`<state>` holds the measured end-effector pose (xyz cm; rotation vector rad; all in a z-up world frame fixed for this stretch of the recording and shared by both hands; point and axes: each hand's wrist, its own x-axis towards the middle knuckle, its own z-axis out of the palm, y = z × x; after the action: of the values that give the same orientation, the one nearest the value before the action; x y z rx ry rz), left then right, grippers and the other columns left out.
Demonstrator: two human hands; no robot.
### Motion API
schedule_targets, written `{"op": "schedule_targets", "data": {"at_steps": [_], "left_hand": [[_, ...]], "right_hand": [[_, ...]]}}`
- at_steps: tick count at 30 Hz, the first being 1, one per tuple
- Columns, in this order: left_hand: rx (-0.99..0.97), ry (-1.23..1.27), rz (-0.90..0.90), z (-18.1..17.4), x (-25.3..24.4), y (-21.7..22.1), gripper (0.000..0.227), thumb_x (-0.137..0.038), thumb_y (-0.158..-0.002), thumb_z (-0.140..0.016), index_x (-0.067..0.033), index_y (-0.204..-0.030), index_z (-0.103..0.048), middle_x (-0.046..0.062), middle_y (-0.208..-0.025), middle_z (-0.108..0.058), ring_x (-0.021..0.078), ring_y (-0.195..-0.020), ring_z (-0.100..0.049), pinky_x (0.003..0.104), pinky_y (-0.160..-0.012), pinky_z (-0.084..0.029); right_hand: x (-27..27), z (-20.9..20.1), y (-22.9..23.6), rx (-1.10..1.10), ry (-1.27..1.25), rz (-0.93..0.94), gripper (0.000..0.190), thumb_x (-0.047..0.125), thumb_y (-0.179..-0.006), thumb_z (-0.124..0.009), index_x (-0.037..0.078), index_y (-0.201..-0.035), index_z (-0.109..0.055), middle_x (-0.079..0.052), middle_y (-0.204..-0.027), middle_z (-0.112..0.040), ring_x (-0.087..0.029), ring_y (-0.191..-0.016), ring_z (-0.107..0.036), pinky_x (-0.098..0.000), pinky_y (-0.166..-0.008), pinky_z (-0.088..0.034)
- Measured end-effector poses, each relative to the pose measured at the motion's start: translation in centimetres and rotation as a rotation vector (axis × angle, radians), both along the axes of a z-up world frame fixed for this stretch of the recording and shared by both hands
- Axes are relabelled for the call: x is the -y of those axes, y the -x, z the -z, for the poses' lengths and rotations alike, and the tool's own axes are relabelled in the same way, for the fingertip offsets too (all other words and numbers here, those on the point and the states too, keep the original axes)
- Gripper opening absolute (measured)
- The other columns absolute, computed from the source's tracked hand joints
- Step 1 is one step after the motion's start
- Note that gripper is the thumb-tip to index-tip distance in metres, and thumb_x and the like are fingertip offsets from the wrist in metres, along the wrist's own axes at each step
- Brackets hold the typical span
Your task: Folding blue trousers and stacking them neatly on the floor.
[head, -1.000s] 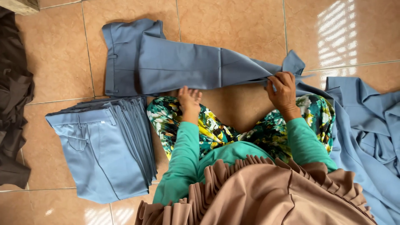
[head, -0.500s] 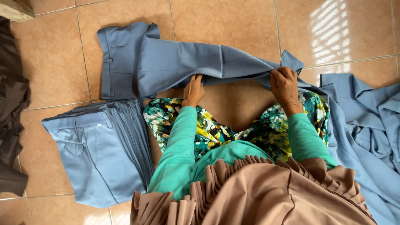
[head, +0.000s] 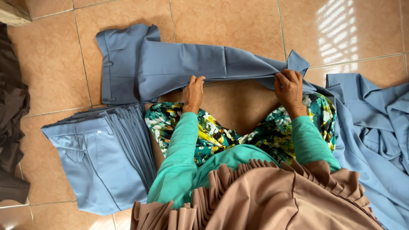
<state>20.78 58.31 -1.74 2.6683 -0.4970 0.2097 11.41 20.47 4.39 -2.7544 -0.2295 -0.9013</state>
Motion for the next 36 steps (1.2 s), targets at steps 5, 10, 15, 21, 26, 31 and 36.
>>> {"op": "schedule_targets", "data": {"at_steps": [5,10,15,21,26,31,36], "left_hand": [[0.041,0.186,-0.105,-7.7,0.8,0.1,0.007,-0.017,-0.105,-0.058,-0.0178,-0.111,-0.061,0.008,-0.139,-0.046,0.0409,-0.079,-0.073,0.049,-0.066,-0.064],[-0.011,0.508,-0.17,-11.1,0.3,1.1,0.016,-0.009,-0.105,-0.056,-0.0164,-0.117,-0.062,0.008,-0.128,-0.061,0.0286,-0.09,-0.075,0.04,-0.073,-0.063],[0.166,0.423,-0.148,-13.3,-2.4,-2.1,0.015,-0.008,-0.102,-0.06,-0.0163,-0.114,-0.063,0.007,-0.121,-0.065,0.0321,-0.109,-0.068,0.045,-0.088,-0.058],[0.391,0.338,0.006,-21.1,-3.6,-8.4,0.007,-0.013,-0.105,-0.06,-0.0125,-0.11,-0.066,0.013,-0.118,-0.066,0.0384,-0.107,-0.068,0.047,-0.087,-0.057],[0.517,0.505,0.001,-26.4,-4.5,-6.6,0.017,0.005,-0.107,-0.051,-0.0024,-0.118,-0.062,0.018,-0.138,-0.056,0.0363,-0.129,-0.059,0.047,-0.105,-0.055],[0.415,0.278,-0.115,-14.8,-9.6,-3.3,0.02,0.012,-0.093,-0.063,-0.0051,-0.104,-0.066,0.018,-0.125,-0.065,0.0365,-0.118,-0.064,0.049,-0.106,-0.048],[-0.162,0.049,-0.372,-2.3,-12.7,0.2,0.014,-0.003,-0.103,-0.059,-0.0102,-0.111,-0.068,0.016,-0.115,-0.069,0.0414,-0.105,-0.068,0.057,-0.099,-0.052]], "right_hand": [[-0.7,-0.9,0.8,-0.08,0.253,0.094,0.027,0.029,-0.077,-0.081,0.024,-0.102,-0.07,-0.001,-0.109,-0.061,-0.019,-0.097,-0.061,-0.0398,-0.1,-0.041],[-3.8,2.2,1.1,-0.141,0.249,0.021,0.026,0.037,-0.074,-0.083,0.025,-0.092,-0.068,0.0,-0.105,-0.06,-0.021,-0.099,-0.058,-0.0452,-0.099,-0.039],[-4.2,4.2,-0.5,-0.132,0.143,-0.042,0.017,0.032,-0.085,-0.076,0.02,-0.089,-0.064,-0.002,-0.085,-0.058,-0.022,-0.092,-0.061,-0.0426,-0.098,-0.043],[1.1,-6.7,-8.2,0.148,0.215,-0.196,0.009,0.006,-0.105,-0.059,0.01,-0.1,-0.066,-0.009,-0.083,-0.057,-0.028,-0.077,-0.061,-0.0408,-0.082,-0.051],[-1.1,-18.8,-7.6,0.197,0.358,-0.102,0.035,-0.013,-0.104,-0.055,0.011,-0.128,-0.061,-0.005,-0.095,-0.065,-0.021,-0.074,-0.051,-0.0423,-0.1,-0.042],[-2.7,-9.3,-2.8,0.104,0.339,-0.121,0.036,0.0,-0.096,-0.059,0.022,-0.122,-0.072,-0.002,-0.105,-0.072,-0.016,-0.093,-0.065,-0.043,-0.102,-0.044],[-3.2,5.8,3.3,-0.355,0.413,-0.076,0.036,0.014,-0.087,-0.062,0.031,-0.119,-0.067,0.004,-0.111,-0.064,-0.018,-0.11,-0.059,-0.0489,-0.105,-0.043]]}}
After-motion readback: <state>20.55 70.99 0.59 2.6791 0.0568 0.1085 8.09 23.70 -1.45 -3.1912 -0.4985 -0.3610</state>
